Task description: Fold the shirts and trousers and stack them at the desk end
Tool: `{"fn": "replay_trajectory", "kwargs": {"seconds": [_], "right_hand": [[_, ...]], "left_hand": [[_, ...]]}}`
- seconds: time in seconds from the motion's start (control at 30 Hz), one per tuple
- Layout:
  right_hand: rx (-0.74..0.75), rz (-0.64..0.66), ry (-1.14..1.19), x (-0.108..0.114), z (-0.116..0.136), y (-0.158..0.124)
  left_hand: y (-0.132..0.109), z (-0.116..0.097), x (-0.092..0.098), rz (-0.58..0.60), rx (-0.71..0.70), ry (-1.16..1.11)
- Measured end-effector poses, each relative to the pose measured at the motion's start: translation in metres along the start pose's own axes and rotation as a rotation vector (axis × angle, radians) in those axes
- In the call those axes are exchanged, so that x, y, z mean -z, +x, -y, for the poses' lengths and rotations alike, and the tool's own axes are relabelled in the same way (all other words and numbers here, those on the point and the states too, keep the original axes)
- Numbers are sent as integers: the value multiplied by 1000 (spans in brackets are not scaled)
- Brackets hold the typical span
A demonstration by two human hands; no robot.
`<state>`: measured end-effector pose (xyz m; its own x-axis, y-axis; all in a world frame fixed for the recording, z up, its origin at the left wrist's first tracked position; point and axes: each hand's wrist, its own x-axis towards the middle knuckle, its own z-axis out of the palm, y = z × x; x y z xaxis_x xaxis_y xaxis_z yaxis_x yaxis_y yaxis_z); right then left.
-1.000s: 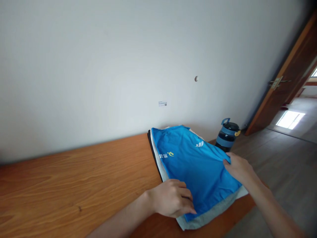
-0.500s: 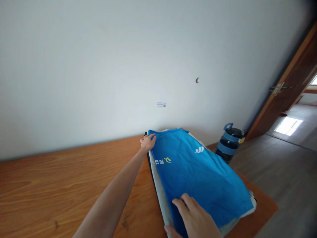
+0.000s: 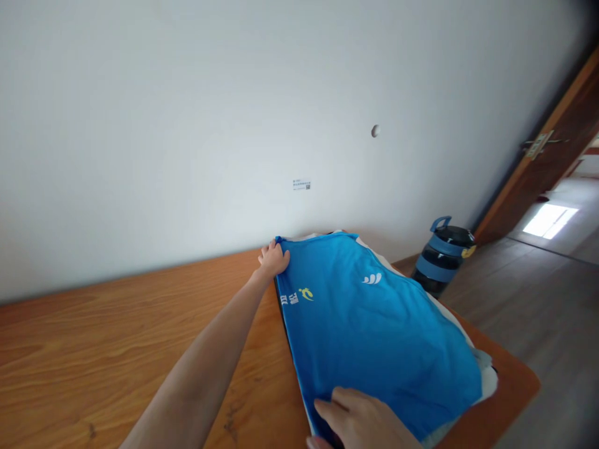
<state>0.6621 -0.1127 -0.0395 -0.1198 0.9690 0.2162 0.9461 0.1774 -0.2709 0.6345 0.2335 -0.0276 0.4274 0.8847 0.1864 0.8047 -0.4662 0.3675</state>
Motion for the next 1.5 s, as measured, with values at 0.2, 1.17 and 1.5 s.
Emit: {"fn": "replay_trajectory", "kwargs": {"seconds": [0.2, 1.17, 1.5], "right_hand": [[-235, -224, -46, 16, -18, 28], [-790, 24, -325, -8, -128, 73], [-527, -5, -304, -36, -119, 101]], "left_hand": [[-55, -32, -20, -15, -408, 56], [-300, -17, -14, 12, -1157, 8], [-291, 168, 100, 75, -667, -35]]}}
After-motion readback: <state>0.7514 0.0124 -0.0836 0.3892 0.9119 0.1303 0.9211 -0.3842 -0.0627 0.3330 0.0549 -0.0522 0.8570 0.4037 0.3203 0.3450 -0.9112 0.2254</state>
